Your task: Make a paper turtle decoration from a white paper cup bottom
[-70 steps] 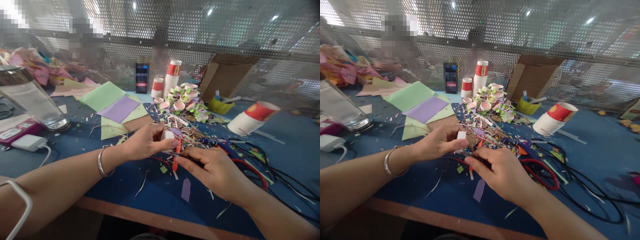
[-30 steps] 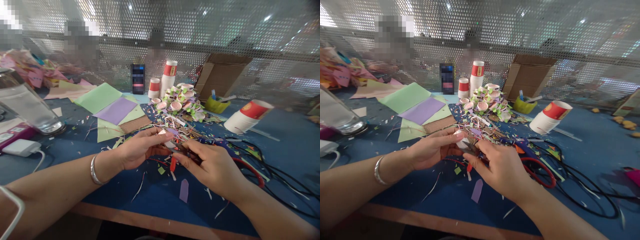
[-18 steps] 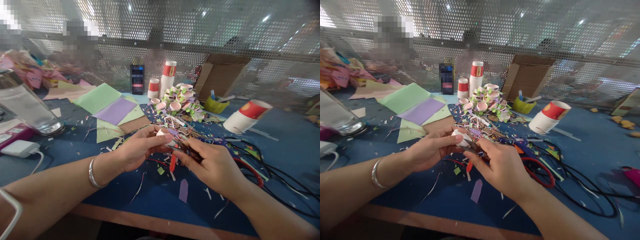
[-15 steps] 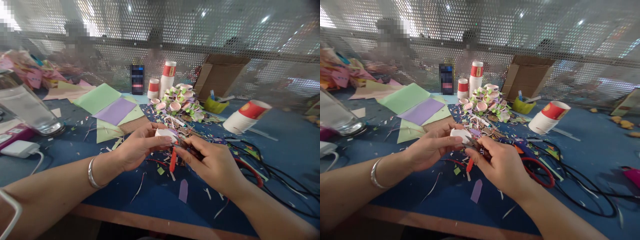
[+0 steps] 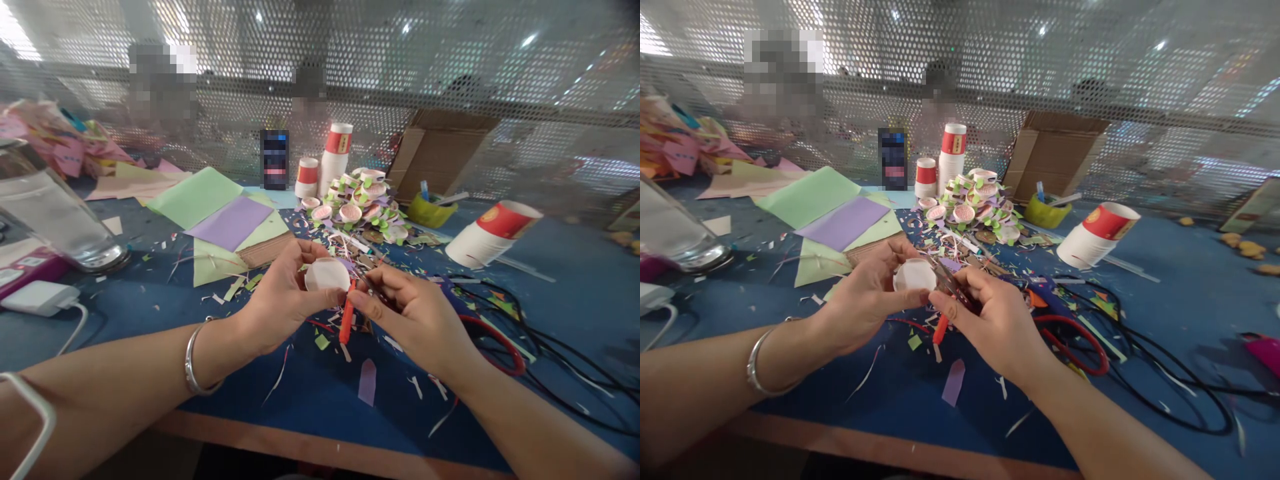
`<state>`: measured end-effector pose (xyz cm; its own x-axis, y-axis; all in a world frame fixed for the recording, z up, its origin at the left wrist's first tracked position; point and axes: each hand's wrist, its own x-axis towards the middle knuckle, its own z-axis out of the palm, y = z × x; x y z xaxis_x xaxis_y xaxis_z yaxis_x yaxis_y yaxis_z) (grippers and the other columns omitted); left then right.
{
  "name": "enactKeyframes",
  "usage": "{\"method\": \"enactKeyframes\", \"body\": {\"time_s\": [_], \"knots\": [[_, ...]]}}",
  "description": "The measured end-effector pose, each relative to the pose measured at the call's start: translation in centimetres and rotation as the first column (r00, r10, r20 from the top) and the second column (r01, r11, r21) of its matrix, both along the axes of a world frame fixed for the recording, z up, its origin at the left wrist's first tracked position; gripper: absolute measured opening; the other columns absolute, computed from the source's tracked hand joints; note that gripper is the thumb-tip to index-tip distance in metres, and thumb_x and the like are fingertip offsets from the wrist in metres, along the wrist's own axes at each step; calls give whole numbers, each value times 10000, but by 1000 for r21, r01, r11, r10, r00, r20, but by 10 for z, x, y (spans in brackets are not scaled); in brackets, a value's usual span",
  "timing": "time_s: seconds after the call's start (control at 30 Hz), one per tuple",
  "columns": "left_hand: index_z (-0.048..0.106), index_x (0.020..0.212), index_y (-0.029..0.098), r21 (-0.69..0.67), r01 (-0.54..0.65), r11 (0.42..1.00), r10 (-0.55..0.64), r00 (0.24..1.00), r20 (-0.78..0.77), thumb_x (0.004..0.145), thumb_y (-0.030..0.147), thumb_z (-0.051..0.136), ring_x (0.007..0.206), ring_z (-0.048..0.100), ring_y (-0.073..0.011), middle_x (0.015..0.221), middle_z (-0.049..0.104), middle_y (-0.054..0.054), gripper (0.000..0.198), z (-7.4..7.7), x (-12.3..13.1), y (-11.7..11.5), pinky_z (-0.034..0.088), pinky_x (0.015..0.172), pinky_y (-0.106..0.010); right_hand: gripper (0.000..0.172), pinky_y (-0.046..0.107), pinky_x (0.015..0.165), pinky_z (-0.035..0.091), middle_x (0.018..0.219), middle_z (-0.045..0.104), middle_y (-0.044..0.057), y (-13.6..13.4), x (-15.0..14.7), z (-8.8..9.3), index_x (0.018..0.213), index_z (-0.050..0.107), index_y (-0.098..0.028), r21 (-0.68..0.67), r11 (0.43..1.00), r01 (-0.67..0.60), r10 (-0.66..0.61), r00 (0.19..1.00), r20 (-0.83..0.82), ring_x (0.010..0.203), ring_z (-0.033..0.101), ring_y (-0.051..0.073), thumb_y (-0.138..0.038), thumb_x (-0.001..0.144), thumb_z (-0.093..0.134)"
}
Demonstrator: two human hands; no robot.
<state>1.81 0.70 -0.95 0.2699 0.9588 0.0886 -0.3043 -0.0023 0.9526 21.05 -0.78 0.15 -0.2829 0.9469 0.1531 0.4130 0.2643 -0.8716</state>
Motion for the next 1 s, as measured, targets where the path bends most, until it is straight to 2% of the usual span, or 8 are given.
{"method": "enactKeyframes", "body": {"time_s": [0.13,0.27,0.37,0.47,0.53,0.67,0.87,1.0], "knots": [[474,1005,180,60,20,998,-18,999,-31,684,201,872,711,573,-67,897,585,27,511,-2,2,-3,460,616,-190,236,218,560,400,733,558,-28,-1,-2,-1,897,651,-201,0,999,-32,32,999,-22,639,501,96,-437,912,654],[483,989,187,107,51,993,-49,998,-27,681,170,868,707,553,-60,894,570,37,493,-2,3,-4,455,620,-189,205,232,589,431,761,588,-15,-1,-2,-1,912,654,-196,16,999,-39,39,999,-36,660,526,109,-398,927,629],[491,969,182,60,109,992,-109,994,-5,705,160,845,713,569,-68,869,588,35,443,1,3,-5,462,643,-201,196,258,599,440,748,598,-7,-2,0,-2,891,638,-193,12,1000,-29,29,1000,-12,659,542,125,-381,934,608],[514,955,174,-12,141,990,-141,990,-5,786,177,774,721,591,-77,843,623,23,310,4,1,-4,468,672,-213,182,271,586,415,710,565,-17,-3,2,-2,894,628,-193,29,999,-26,25,999,33,639,511,128,-363,943,583],[543,964,166,-50,183,982,-184,982,-34,814,170,739,732,602,-78,854,645,13,247,6,-1,-2,472,689,-215,181,269,565,384,677,515,-32,-2,4,-3,869,615,-197,49,998,-33,30,998,58,613,466,120,-357,944,575],[586,957,149,-105,255,961,-268,954,-133,780,127,749,745,616,-86,846,655,8,242,4,-4,1,487,709,-218,207,264,546,353,669,468,-40,0,6,-3,818,582,-203,35,997,-64,61,996,69,603,423,111,-368,941,575],[566,880,155,-67,283,957,-290,949,-128,765,193,790,709,632,-110,807,659,-7,255,-2,-5,3,504,660,-238,234,248,512,323,652,460,-44,2,6,6,781,566,-198,-47,993,-106,107,994,17,572,397,98,-368,940,581],[551,872,169,-81,241,967,-248,964,-97,766,279,814,670,631,-115,765,661,1,303,-1,-3,1,496,625,-240,217,246,509,328,687,508,-32,3,5,8,816,592,-198,-13,997,-78,78,997,15,579,421,99,-376,940,595]]}}
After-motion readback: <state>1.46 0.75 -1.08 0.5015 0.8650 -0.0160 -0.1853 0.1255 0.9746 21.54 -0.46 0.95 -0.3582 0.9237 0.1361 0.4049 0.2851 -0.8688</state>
